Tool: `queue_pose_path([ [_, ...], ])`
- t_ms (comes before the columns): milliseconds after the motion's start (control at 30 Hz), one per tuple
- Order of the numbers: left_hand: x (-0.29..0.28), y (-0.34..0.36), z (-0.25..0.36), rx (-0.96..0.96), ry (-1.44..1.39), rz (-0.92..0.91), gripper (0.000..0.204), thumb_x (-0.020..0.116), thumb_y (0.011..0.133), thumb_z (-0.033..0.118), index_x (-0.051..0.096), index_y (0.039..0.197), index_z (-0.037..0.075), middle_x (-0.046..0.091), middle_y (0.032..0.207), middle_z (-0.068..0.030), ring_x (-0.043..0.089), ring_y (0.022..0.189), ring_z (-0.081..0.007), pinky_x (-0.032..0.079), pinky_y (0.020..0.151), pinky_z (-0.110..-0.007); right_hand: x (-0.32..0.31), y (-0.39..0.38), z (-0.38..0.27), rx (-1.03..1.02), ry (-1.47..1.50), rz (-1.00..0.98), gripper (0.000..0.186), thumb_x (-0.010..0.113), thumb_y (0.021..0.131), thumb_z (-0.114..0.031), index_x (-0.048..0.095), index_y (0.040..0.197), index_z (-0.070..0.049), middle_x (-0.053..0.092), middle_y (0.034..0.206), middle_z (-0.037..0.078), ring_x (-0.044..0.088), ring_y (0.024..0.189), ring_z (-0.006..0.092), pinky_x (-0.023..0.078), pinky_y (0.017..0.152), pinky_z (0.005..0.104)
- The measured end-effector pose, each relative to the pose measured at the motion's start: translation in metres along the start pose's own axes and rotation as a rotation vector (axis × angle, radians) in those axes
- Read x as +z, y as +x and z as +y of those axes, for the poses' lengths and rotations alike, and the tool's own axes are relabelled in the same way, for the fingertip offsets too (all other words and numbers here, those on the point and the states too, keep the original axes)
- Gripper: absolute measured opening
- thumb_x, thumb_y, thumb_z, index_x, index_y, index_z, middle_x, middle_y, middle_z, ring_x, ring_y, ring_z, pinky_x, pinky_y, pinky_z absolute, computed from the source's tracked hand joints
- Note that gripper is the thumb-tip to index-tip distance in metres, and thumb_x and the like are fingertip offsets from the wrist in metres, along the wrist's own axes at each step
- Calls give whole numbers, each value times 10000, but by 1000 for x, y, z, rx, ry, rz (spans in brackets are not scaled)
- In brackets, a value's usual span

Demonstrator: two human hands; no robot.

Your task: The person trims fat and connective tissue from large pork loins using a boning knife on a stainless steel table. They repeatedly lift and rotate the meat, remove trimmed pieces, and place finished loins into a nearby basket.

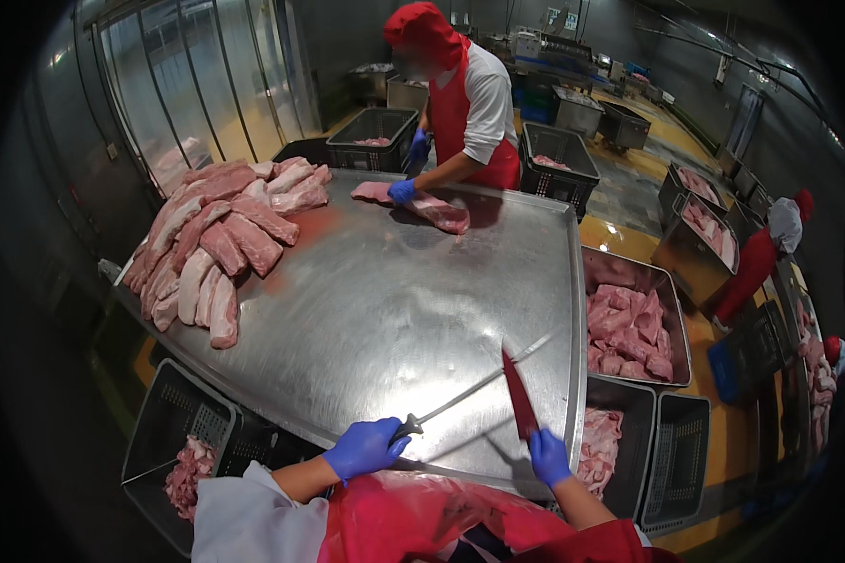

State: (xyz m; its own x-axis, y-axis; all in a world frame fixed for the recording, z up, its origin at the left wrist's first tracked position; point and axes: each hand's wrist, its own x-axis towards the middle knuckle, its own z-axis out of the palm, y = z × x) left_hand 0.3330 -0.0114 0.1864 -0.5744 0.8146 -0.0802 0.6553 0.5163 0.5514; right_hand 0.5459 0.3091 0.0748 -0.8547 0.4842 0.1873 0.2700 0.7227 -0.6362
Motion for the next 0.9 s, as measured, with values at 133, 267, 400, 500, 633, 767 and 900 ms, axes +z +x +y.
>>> queue_pose_path([
  [133,-7,16,-5,42,-54,-14,292,626,939,366,612,973,76,661,814,-182,654,710,-409,520,648,-482,4,-62,86,49,99,-260,211,552,978,-169,581,834,-18,557,708,225,600,655,420,465,556,475],
  [267,29,53,18,255,29,-321,316,584,957,392,607,1039,88,674,862,-185,663,754,-403,529,672,-471,-2,22,22,556,896,-337,246,512,1018,-224,555,836,-65,550,632,61,532,476,171,427,444,338],
  [400,95,93,3,246,-73,-471,357,527,987,379,611,1260,165,664,984,-182,672,879,-369,530,801,-463,5,18,43,580,907,-349,319,527,1010,-343,583,855,-70,557,604,58,514,444,168,435,441,310],
  [500,135,143,-20,104,-152,-411,346,541,980,329,615,1270,155,654,1061,-174,668,892,-343,535,811,-444,6,-70,86,715,670,-541,356,544,1004,-357,584,841,-43,586,612,87,520,435,170,424,451,309],
  [633,284,247,-34,38,-304,-124,266,596,903,187,642,1126,49,681,966,-186,667,843,-279,526,709,-422,-4,-105,110,1045,943,1,214,616,960,-279,578,826,-116,550,615,39,523,459,148,392,390,297],
  [767,286,307,45,-167,-718,-300,421,649,787,242,638,1130,-2,691,1032,-226,685,962,-334,551,784,-438,-6,-89,105,1092,1052,235,250,626,946,-399,551,840,-185,518,620,10,469,447,136,379,390,280],
  [900,268,318,-9,210,-345,-87,624,662,856,336,476,1350,3,564,1335,-258,552,1236,-411,467,1021,-468,13,-56,112,860,859,87,182,558,1006,-300,570,939,-131,529,652,23,474,443,134,376,368,275],
])
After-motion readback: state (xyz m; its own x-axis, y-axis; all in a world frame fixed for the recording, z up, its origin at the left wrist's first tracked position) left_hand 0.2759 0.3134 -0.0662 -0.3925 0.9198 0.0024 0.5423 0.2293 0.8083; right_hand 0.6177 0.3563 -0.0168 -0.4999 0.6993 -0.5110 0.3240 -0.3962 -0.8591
